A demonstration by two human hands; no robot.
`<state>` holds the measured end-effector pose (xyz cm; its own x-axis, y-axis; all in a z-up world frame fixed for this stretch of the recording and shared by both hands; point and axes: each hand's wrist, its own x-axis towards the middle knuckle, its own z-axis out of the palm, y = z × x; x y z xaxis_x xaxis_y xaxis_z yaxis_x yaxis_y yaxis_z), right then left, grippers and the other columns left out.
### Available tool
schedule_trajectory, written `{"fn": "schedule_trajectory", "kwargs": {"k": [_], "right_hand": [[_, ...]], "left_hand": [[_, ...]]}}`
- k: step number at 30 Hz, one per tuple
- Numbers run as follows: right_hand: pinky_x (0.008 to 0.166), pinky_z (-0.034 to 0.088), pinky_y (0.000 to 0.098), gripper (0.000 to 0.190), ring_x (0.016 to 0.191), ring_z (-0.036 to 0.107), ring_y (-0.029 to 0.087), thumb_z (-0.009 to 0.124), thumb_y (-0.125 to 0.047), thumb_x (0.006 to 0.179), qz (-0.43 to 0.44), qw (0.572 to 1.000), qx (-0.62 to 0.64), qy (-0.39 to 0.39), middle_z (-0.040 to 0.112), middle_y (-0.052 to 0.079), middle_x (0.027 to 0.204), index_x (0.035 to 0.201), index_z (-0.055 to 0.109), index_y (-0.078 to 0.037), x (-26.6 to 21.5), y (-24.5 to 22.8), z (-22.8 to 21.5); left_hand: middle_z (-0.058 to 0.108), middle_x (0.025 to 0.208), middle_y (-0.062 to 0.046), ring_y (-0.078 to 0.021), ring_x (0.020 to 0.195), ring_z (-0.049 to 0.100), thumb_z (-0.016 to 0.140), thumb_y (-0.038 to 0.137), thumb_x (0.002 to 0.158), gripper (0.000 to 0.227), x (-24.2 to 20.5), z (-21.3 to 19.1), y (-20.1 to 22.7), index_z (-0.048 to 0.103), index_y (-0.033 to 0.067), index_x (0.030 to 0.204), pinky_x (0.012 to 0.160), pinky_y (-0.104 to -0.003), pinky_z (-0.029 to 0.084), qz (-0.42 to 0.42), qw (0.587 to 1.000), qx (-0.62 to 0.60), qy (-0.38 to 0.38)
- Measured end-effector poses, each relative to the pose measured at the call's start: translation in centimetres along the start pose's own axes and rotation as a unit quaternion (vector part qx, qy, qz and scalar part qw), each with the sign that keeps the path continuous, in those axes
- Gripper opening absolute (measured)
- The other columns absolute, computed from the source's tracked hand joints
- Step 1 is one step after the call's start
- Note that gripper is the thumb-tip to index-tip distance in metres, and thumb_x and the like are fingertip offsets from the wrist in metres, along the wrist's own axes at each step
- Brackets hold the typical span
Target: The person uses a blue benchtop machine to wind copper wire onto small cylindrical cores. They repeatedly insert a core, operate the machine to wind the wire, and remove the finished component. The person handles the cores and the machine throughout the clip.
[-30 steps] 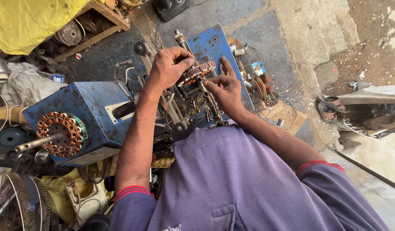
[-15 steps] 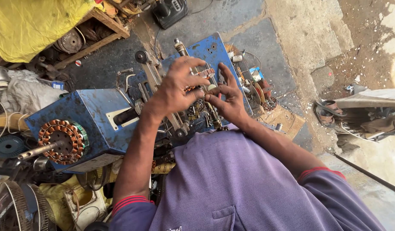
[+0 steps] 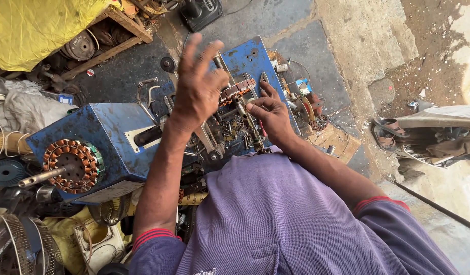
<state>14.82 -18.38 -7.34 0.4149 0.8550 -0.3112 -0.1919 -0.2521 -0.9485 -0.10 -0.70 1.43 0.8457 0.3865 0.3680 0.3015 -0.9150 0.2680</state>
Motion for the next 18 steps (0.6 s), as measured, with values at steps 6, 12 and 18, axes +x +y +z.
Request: {"fn": "schedule_trajectory", "kwargs": {"k": [6,12,18], "right_hand": [[0.117,0.036,0.0509,0.023,0.151,0.037,0.038,0.078,-0.027,0.088,0.029,0.999,0.015,-0.007,0.029,0.019,0.167,0.097,0.08,-0.006,-0.2,-0.5,0.0],[0.119,0.034,0.0513,0.023,0.15,0.038,0.037,0.078,-0.028,0.087,0.028,0.999,0.032,-0.008,0.029,0.018,0.168,0.096,0.08,-0.007,-0.5,-0.6,0.0],[0.119,0.035,0.0522,0.023,0.153,0.033,0.037,0.08,-0.028,0.086,-0.001,0.998,0.055,-0.028,0.026,0.017,0.169,0.097,0.078,-0.008,-0.5,-0.4,-0.3]], "left_hand": [[0.059,0.145,-0.012,-0.0414,0.148,0.039,0.082,0.014,0.095,0.009,-0.2,0.1,-1.0,0.076,0.0079,0.096,0.122,-0.054,0.043,-0.07,0.989,-0.125,0.036],[0.06,0.144,-0.01,-0.038,0.146,0.045,0.083,0.015,0.093,0.012,-0.5,0.2,-0.2,0.077,0.0083,0.102,0.123,-0.052,0.043,-0.093,0.981,-0.171,0.005],[0.044,0.16,-0.014,-0.0443,0.151,0.025,0.08,0.012,0.09,0.014,-1.2,0.4,2.4,0.083,0.0193,0.102,0.126,-0.057,0.026,0.026,0.993,-0.103,-0.051]]}}
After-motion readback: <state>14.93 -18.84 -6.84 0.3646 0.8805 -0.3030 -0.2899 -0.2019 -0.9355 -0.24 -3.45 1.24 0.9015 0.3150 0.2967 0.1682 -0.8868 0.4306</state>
